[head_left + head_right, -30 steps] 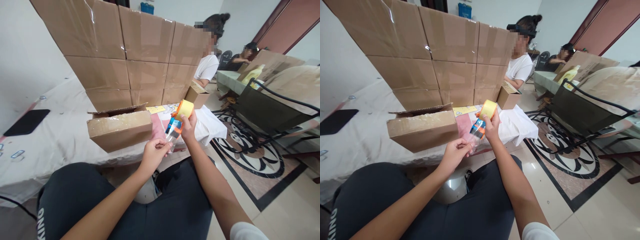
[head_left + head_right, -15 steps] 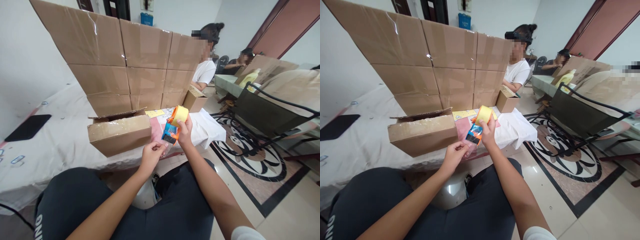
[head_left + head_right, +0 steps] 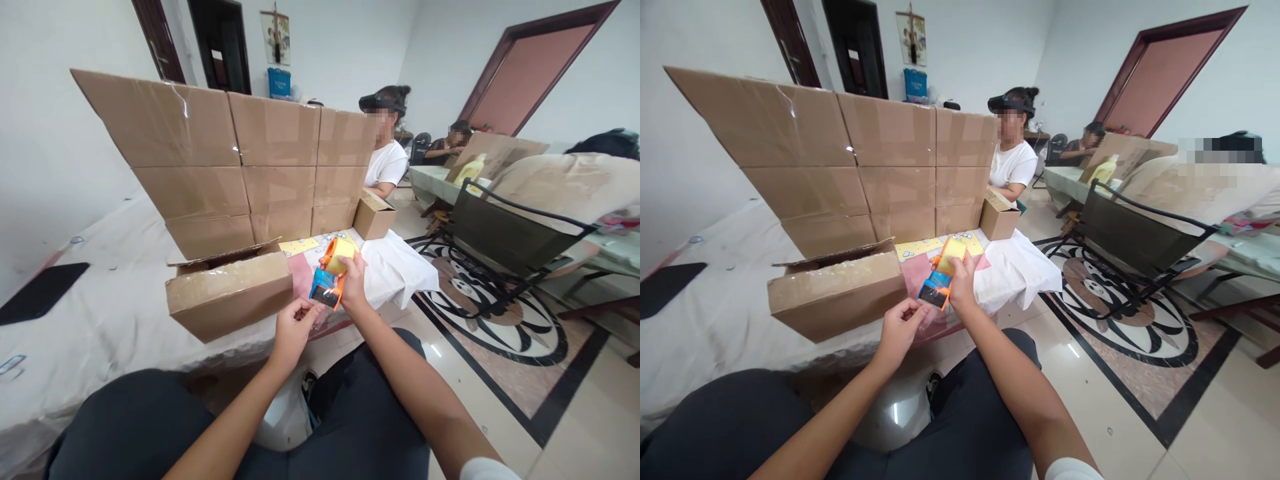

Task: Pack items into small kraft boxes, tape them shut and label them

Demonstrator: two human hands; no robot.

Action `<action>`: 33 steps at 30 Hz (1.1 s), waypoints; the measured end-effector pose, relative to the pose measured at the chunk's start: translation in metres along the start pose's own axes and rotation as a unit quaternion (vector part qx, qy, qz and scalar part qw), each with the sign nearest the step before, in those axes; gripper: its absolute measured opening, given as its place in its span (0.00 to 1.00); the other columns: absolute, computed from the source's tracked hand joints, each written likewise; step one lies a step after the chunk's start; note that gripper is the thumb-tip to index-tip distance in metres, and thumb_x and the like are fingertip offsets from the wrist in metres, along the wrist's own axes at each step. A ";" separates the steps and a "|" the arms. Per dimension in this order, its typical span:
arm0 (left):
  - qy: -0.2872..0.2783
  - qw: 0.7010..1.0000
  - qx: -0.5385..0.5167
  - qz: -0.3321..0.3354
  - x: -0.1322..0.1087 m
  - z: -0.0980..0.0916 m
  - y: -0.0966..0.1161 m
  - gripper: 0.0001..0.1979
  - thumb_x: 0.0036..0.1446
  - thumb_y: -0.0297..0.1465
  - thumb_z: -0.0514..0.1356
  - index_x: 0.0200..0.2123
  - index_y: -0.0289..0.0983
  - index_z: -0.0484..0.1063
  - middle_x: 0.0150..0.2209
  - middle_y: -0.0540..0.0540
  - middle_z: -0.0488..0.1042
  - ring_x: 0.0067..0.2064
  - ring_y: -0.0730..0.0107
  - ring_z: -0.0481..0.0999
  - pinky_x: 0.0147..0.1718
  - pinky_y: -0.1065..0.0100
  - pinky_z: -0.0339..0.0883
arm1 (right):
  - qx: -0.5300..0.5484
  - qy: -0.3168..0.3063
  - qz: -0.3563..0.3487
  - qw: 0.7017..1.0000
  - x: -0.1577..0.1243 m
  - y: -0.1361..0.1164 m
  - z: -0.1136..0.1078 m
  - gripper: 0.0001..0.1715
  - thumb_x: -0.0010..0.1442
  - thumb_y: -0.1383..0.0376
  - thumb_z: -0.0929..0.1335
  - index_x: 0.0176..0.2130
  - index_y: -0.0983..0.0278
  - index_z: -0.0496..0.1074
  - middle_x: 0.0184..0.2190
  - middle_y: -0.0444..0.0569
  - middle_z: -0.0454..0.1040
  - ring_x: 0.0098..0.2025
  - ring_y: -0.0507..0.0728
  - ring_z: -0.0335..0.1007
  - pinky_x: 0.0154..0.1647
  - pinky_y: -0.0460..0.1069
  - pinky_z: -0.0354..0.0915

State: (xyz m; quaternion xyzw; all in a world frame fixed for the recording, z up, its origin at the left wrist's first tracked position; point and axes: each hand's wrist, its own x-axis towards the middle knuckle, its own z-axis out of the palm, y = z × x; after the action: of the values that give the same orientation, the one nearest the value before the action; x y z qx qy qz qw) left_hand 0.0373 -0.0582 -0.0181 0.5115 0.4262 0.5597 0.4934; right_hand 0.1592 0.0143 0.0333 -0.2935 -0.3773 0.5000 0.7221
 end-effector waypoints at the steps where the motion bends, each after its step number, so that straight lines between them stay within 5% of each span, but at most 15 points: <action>1: -0.001 1.000 0.000 0.006 0.000 0.000 -0.001 0.15 0.55 0.39 0.65 0.22 0.37 0.71 0.19 0.52 0.70 0.23 0.73 0.67 0.26 0.72 0.61 | 0.006 0.002 0.006 1.000 -0.001 0.000 0.001 0.16 0.50 0.64 0.68 0.41 0.60 0.65 0.23 0.41 0.75 0.27 0.57 0.76 0.31 0.52 0.75; 33: 0.015 0.992 0.113 0.057 0.005 -0.010 -0.008 0.17 0.53 0.43 0.66 0.23 0.37 0.70 0.21 0.51 0.71 0.24 0.73 0.65 0.26 0.72 0.59 | 0.002 0.051 0.025 0.998 -0.008 0.006 0.005 0.09 0.52 0.65 0.65 0.37 0.61 0.67 0.23 0.40 0.73 0.24 0.54 0.70 0.28 0.49 0.69</action>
State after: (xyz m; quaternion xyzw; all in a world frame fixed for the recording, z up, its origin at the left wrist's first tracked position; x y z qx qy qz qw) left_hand 0.0279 -0.0518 -0.0262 0.5791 0.4641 0.5429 0.3931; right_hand 0.1507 0.0094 0.0289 -0.3266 -0.3320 0.5033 0.7279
